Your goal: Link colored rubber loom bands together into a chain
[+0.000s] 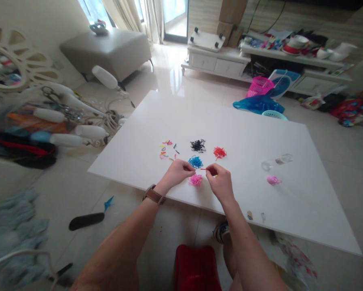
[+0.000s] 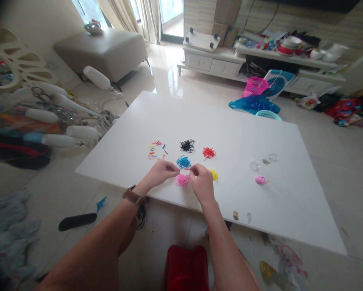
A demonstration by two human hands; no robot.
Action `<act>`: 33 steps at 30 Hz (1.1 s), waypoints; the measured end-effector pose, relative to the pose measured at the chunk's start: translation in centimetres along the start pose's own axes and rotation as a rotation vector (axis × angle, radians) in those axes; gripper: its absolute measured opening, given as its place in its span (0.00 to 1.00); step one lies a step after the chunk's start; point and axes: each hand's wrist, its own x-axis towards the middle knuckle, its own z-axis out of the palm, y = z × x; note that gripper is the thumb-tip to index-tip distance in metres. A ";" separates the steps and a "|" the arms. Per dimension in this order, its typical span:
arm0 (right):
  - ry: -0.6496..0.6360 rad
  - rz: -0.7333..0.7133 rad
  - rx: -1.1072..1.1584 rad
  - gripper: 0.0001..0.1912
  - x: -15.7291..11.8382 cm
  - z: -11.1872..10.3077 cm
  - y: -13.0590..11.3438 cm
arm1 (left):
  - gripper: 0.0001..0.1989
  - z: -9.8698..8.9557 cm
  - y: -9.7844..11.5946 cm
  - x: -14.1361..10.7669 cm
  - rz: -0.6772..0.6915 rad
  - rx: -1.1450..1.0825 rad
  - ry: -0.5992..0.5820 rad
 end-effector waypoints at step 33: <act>-0.285 0.031 0.298 0.10 0.9 1.2 -1.5 | 0.08 -1.0 0.4 -0.8 0.015 -0.180 -0.113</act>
